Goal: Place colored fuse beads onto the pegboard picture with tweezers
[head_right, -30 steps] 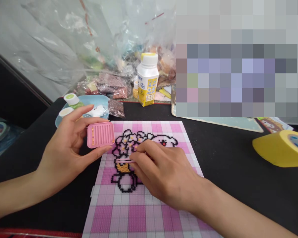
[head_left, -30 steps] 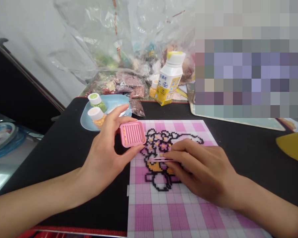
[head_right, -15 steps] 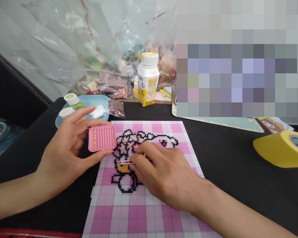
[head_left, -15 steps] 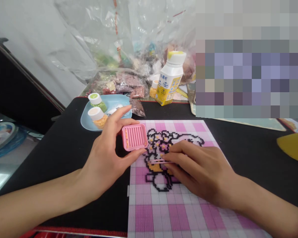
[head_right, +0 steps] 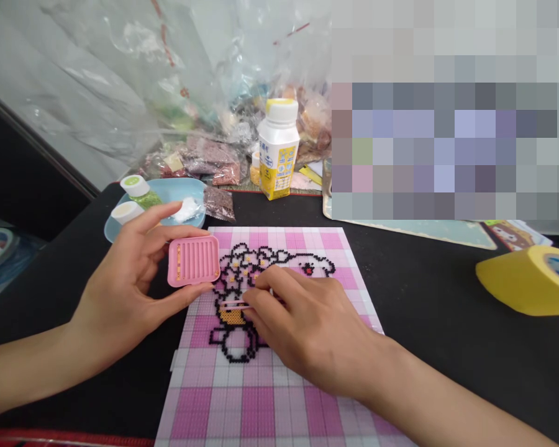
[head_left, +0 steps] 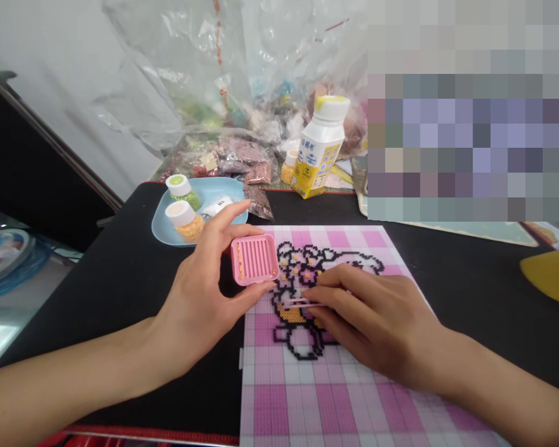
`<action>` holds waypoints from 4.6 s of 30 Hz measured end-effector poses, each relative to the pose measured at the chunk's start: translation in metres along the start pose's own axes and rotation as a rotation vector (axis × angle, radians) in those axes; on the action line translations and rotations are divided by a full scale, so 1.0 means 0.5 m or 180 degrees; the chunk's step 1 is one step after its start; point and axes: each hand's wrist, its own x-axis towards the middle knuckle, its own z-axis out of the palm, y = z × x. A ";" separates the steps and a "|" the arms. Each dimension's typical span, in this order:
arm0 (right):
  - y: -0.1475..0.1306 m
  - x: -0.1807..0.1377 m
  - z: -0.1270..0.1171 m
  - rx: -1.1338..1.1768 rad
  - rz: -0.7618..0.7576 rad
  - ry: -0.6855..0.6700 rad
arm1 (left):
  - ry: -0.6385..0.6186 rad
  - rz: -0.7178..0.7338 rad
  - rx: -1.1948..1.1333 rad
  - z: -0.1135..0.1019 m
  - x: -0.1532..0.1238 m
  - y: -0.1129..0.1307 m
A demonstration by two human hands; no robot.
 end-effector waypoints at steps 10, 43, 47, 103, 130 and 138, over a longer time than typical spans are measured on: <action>0.001 -0.003 0.002 -0.0033 0.0022 0.0014 | -0.0073 -0.0006 0.0062 0.003 0.000 0.002; 0.000 -0.001 -0.006 -0.0375 0.0147 0.0254 | -0.0320 0.0038 -0.0056 0.000 -0.016 0.006; 0.002 -0.004 -0.005 -0.0375 0.0132 0.0231 | -0.0373 0.0071 -0.0074 0.000 -0.018 0.007; 0.001 0.000 0.001 -0.0076 -0.0019 0.0101 | -0.0032 0.0084 0.0097 0.001 -0.001 0.004; -0.009 -0.001 -0.038 -0.0585 0.0055 0.0745 | -0.0853 0.0851 -0.0275 -0.056 0.014 0.018; -0.011 -0.001 -0.040 -0.0608 0.0188 0.0853 | -0.0932 0.1164 -0.0055 -0.060 0.009 0.050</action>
